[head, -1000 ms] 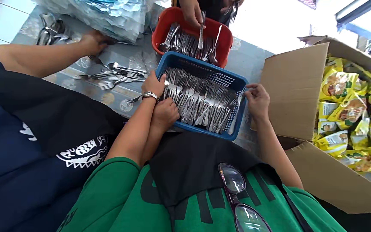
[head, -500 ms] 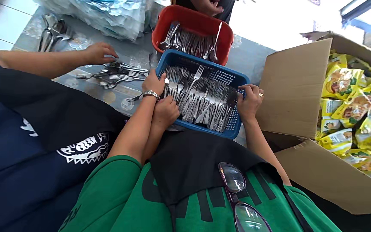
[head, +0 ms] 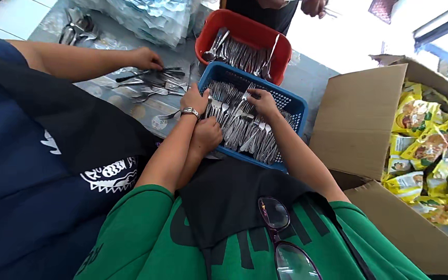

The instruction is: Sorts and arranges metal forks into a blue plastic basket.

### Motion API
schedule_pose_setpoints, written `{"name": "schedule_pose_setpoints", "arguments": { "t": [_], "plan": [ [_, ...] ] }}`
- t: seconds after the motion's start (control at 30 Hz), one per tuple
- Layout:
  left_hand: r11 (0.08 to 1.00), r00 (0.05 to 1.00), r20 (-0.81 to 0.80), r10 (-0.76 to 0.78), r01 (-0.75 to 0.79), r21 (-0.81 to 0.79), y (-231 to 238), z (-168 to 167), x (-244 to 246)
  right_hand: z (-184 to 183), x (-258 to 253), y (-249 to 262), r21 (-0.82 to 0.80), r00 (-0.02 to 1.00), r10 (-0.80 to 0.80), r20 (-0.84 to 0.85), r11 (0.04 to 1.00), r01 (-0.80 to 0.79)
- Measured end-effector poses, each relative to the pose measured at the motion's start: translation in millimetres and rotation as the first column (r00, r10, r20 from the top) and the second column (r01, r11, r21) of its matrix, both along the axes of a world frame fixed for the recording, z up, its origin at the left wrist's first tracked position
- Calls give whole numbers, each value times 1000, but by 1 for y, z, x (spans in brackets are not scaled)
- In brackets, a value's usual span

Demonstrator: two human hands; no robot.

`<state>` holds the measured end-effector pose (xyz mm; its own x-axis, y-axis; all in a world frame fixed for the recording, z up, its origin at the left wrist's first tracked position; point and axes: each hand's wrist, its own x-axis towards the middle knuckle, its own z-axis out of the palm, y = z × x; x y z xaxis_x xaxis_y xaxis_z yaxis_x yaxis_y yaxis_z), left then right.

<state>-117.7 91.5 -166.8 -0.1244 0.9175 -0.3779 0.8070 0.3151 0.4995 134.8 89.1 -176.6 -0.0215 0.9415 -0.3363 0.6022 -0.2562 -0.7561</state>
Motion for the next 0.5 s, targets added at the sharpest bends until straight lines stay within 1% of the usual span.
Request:
{"name": "schedule_pose_setpoints", "arguments": {
  "t": [0.07, 0.13, 0.2, 0.23, 0.33, 0.37, 0.4, 0.43, 0.5],
  "plan": [
    [1000, 1000, 6, 0, 0, -4, 1, 0, -1, 4, -2, 1, -15, 998, -14, -56, 1000, 13],
    [1000, 1000, 15, 0, 0, -2, 1, -1, -2, 12, -3, -6, 30, 987, -66, -144, 997, 71],
    [1000, 1000, 16, -1, 1, -6, 2, -1, -2, 22, 2, -15, 164, 966, -115, -234, 974, 156],
    [1000, 1000, 16, -4, 4, -9, 2, -1, -2, 29, 7, -20, 242, 950, -136, -281, 948, 207],
    [1000, 1000, 19, -9, 10, -10, 1, 0, -2, 46, 34, -35, 448, 907, -177, -383, 822, 350],
    [1000, 1000, 23, -10, 10, -8, 1, 0, -2, 49, 46, -41, 500, 905, -191, -380, 781, 375],
    [1000, 1000, 25, -10, 10, -6, 0, 0, -2, 51, 58, -48, 525, 909, -210, -359, 760, 383],
    [1000, 1000, 28, -11, 11, -5, 1, -1, -2, 53, 69, -56, 524, 912, -236, -334, 758, 388],
    [1000, 1000, 29, -11, 11, 0, 1, -1, -3, 47, 85, -74, 477, 929, -270, -253, 801, 362]
  ]
}}
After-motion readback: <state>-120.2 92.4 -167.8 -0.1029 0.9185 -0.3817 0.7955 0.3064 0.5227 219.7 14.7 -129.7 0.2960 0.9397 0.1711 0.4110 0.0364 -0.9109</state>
